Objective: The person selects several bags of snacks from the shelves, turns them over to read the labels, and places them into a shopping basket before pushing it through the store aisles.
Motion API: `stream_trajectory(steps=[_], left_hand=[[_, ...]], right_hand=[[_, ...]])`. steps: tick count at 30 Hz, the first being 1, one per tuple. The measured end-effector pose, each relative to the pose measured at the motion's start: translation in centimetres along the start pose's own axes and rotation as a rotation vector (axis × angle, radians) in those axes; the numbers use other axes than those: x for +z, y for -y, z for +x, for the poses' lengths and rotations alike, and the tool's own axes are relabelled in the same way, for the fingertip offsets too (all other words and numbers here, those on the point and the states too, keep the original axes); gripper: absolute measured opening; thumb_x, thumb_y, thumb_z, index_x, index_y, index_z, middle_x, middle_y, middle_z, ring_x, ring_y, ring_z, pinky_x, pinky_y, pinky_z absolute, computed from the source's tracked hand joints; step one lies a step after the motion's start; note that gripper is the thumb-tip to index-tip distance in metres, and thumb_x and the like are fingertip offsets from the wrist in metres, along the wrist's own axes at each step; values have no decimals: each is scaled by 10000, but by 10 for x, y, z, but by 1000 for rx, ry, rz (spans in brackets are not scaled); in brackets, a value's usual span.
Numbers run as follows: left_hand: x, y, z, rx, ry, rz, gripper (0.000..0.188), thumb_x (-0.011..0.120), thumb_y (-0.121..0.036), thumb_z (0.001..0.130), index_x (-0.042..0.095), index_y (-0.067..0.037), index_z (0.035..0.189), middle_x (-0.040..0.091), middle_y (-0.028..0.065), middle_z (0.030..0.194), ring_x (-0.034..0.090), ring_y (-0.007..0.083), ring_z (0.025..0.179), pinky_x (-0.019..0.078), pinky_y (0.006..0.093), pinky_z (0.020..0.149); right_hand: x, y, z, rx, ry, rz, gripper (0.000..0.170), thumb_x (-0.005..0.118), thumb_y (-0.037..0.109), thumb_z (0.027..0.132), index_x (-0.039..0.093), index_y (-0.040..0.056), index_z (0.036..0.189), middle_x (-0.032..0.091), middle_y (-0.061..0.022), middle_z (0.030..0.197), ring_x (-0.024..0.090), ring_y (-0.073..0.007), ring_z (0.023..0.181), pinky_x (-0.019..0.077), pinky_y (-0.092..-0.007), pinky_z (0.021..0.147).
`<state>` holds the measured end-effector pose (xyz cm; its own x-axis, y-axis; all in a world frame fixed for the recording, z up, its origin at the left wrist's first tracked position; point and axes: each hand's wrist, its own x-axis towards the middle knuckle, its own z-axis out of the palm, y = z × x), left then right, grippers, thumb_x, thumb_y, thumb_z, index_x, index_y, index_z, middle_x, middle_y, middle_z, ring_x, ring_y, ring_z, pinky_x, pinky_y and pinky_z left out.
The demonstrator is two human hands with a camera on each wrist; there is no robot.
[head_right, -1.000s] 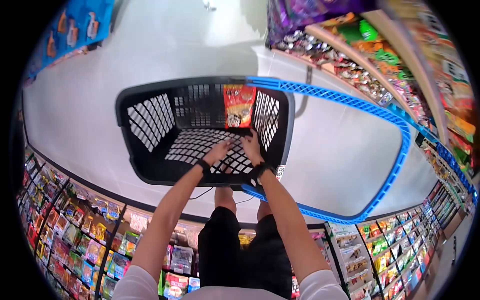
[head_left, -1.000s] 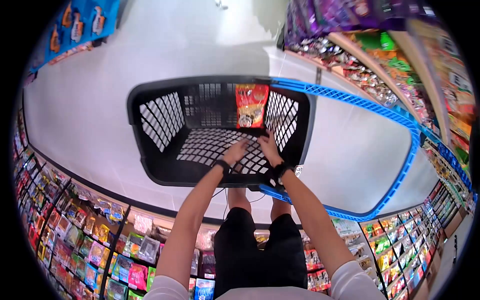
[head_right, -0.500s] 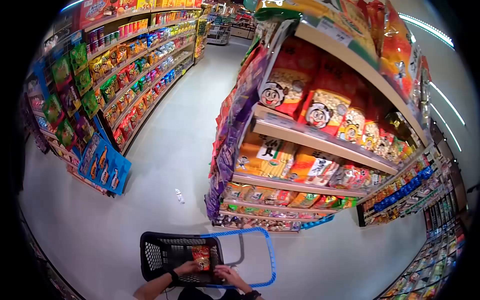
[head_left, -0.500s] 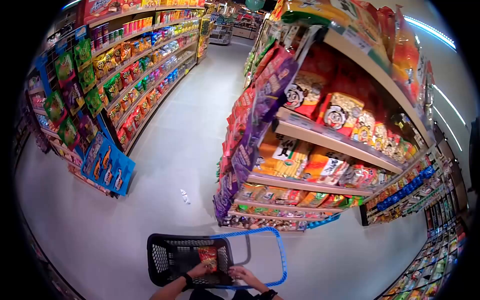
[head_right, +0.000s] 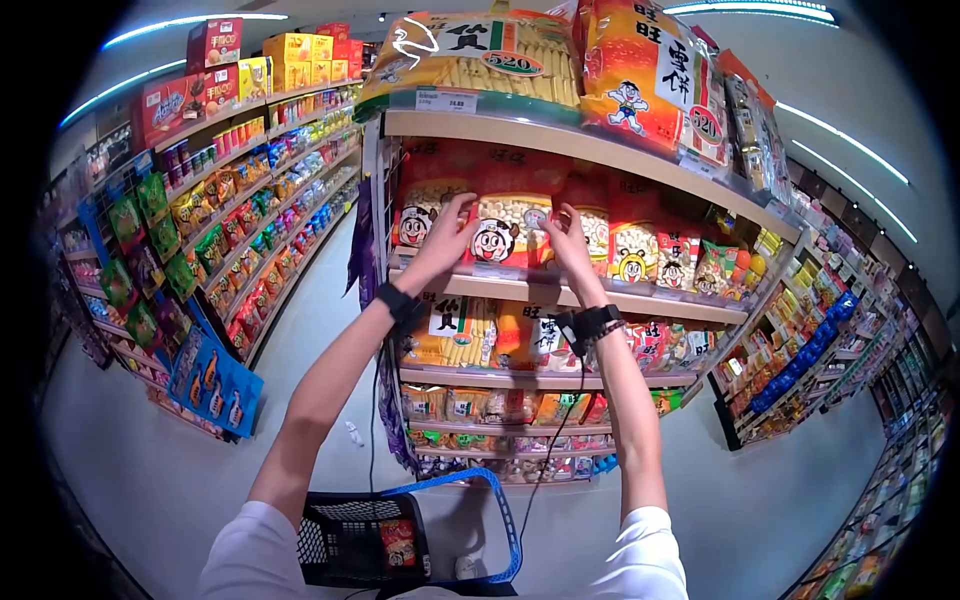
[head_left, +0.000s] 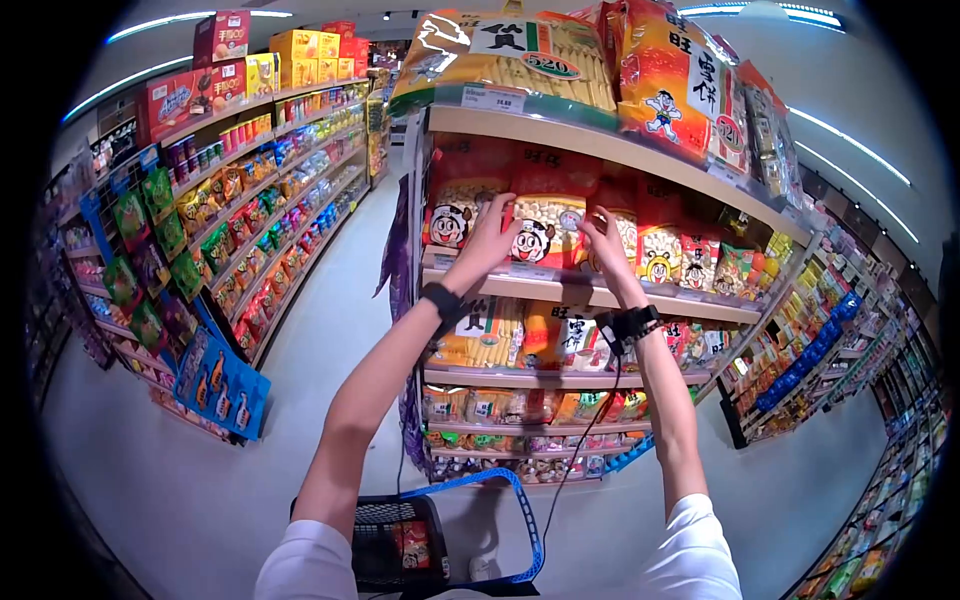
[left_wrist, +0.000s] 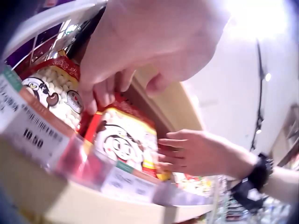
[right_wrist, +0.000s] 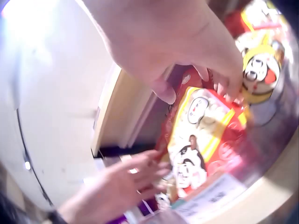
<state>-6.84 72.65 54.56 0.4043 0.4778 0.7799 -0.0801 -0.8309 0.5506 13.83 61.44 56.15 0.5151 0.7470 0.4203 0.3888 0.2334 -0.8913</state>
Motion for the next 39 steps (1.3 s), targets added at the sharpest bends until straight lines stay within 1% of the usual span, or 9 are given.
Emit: stream_trajectory(steps=[6,8,14,18,26,29,32,34,39], left_hand=[[19,-17,38,-570,104,-126,708,752,-278,753,402,106,1234,595,196,1103,601,201,964,491,297,802],[16,-25,22,-469,158,-426,546,788,-229,729,554,48,1138,666,102,961,631,110,818,502,262,780],[11,-67,-41,44,33,-115,429,692,-25,717,554,-3,1123,621,181,1068,592,325,1037,470,330,850],[-14,-114,-96,453,-124,336,385,615,49,692,589,-36,1066,633,105,1012,597,313,962,474,385,830],[-17,-235,-319,-221,282,285,768,697,-136,708,384,-185,1408,123,275,1481,165,491,1342,165,514,1087],[-90,-232,-367,-75,564,104,704,680,-136,730,415,-149,1383,296,222,1450,306,394,1310,205,491,1069],[-119,-214,-408,-400,213,174,599,724,-175,739,503,-49,1282,533,193,1260,498,303,1162,340,403,999],[-139,-194,-437,-983,516,-406,502,710,-174,797,521,16,1222,621,149,1118,603,212,987,454,323,884],[-152,-175,-506,-1236,474,-853,396,690,-192,839,564,42,1133,658,98,1019,623,110,867,504,241,767]], right_hand=[[19,-11,6,-168,-23,-7,850,704,311,790,234,-50,1399,385,-236,1368,392,-283,1272,327,-347,1039],[12,13,-22,-140,15,198,788,694,180,820,213,-40,1403,424,-174,1321,461,-204,1185,375,-300,987],[-2,13,-86,-286,32,218,693,733,101,780,299,6,1313,521,-92,1156,523,-155,1054,429,-277,905],[-3,30,-158,-551,-19,350,819,716,93,751,225,39,1404,346,-119,1368,413,-203,1229,353,-319,1025],[71,-55,-404,291,210,718,655,485,420,932,275,29,1413,364,-139,1423,434,-256,1245,419,-395,983],[85,-77,-464,597,199,934,657,464,452,930,297,27,1403,377,-151,1414,441,-273,1240,411,-412,991],[84,-87,-499,808,160,1161,663,443,483,929,319,25,1392,391,-162,1405,447,-290,1236,403,-430,999],[84,-92,-517,883,158,1278,670,429,504,928,334,24,1385,400,-170,1399,451,-301,1233,398,-441,1004],[67,-70,-510,893,359,1519,695,394,556,925,371,22,1367,423,-190,1385,462,-329,1225,385,-470,1017]])
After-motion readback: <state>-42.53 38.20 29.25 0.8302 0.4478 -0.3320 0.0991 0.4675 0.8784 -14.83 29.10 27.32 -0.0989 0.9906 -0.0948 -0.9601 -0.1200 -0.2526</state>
